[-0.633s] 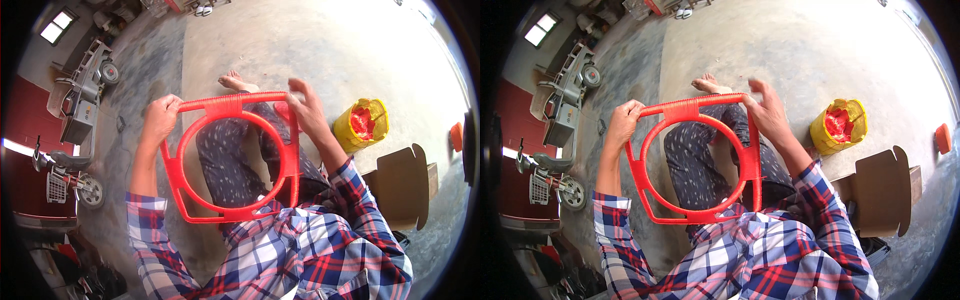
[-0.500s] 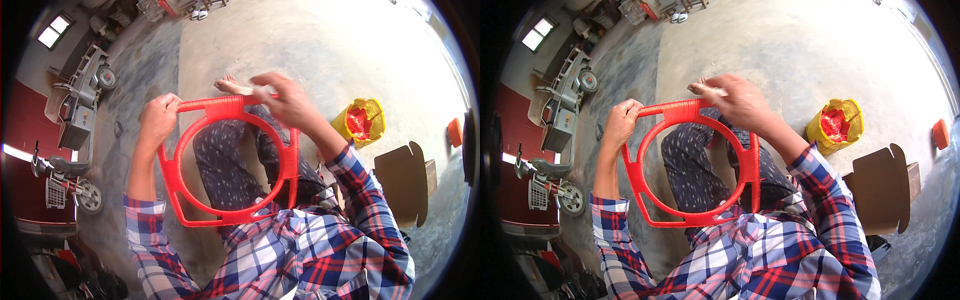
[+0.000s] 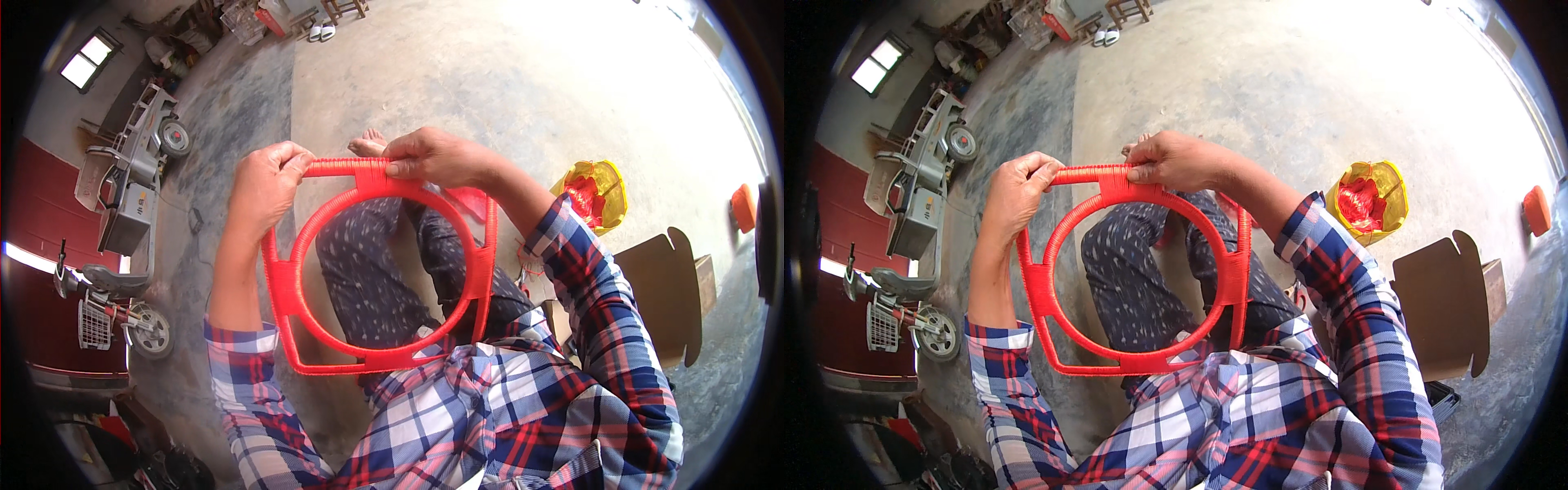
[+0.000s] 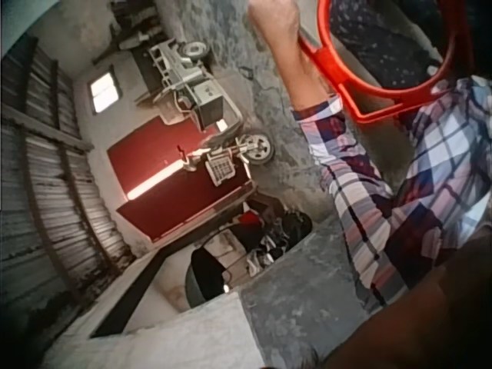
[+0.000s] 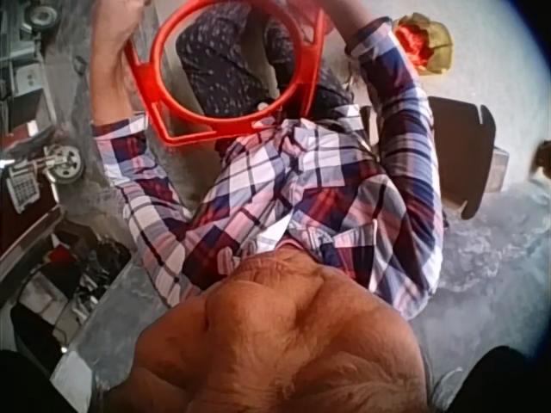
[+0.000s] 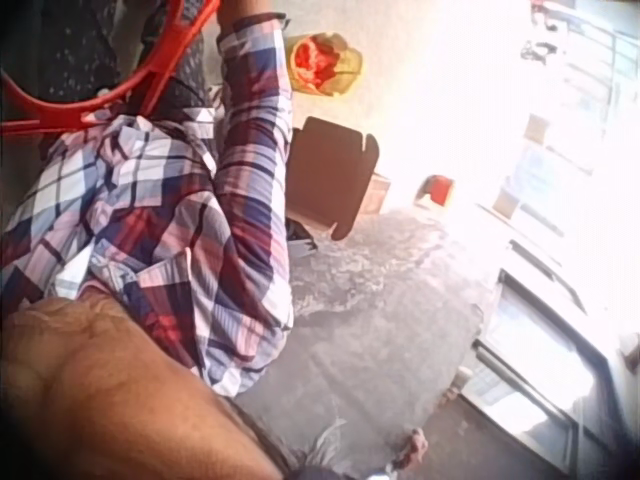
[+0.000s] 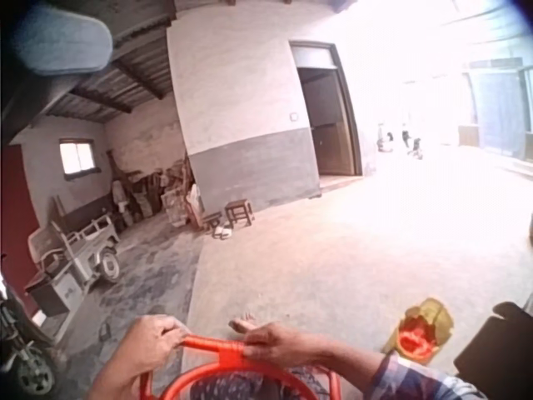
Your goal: The person weaves red string around sections of a plastic frame by hand, trims the string with scissors, and combines the pieces to wrap the full frame before setting it on the ground.
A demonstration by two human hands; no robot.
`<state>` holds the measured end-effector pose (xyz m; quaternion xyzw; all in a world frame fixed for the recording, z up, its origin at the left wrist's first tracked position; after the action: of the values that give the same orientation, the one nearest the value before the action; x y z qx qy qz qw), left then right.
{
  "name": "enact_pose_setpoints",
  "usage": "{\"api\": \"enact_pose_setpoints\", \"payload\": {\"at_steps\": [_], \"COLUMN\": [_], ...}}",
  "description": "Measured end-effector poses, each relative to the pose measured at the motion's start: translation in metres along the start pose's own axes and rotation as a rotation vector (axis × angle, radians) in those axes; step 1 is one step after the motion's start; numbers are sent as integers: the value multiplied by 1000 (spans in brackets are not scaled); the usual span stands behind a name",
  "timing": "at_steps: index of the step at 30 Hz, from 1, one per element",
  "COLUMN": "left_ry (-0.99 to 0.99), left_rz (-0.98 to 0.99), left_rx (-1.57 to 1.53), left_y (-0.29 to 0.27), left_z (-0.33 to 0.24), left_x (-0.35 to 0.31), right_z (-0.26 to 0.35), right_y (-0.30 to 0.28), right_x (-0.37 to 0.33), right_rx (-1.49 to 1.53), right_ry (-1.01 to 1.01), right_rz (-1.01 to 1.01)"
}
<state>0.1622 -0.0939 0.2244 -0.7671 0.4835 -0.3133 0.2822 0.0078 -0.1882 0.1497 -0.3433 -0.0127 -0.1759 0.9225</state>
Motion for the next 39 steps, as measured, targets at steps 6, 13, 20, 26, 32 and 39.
{"api": "enact_pose_setpoints", "payload": {"at_steps": [6, 13, 20, 26, 32, 39], "left_ry": [-32, -74, -366, -497, -417, -451], "left_rz": [28, 15, 186, 201, 170, -3], "left_rx": [-33, -215, -893, -1073, -1083, -1108], "left_y": [8, 7, 31, 60, 55, 32], "left_z": [0, 14, 71, 66, 57, 117], "left_x": [4, 2, -41, -70, -80, -92], "right_z": [-20, -27, -84, -110, -115, -108], "right_y": [5, 9, -8, 0, 6, -29], "right_x": [0, -4, -31, -37, -39, -67], "right_rx": [199, 203, 259, 321, 419, 151], "right_ry": [60, 49, 268, 369, 313, 243], "right_rz": [-9, -83, -186, -201, -150, -637]}}
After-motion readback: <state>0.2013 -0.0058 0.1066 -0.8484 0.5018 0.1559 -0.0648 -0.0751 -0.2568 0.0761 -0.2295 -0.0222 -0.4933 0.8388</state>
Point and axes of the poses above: each hand's wrist, its own x-axis towards the middle knuckle, its own y-axis out of the palm, z = x × y, the point moved 9 cm from there along x, towards the middle knuckle, and after that the axes turned 11 degrees about -x, right-handed, at the moved point
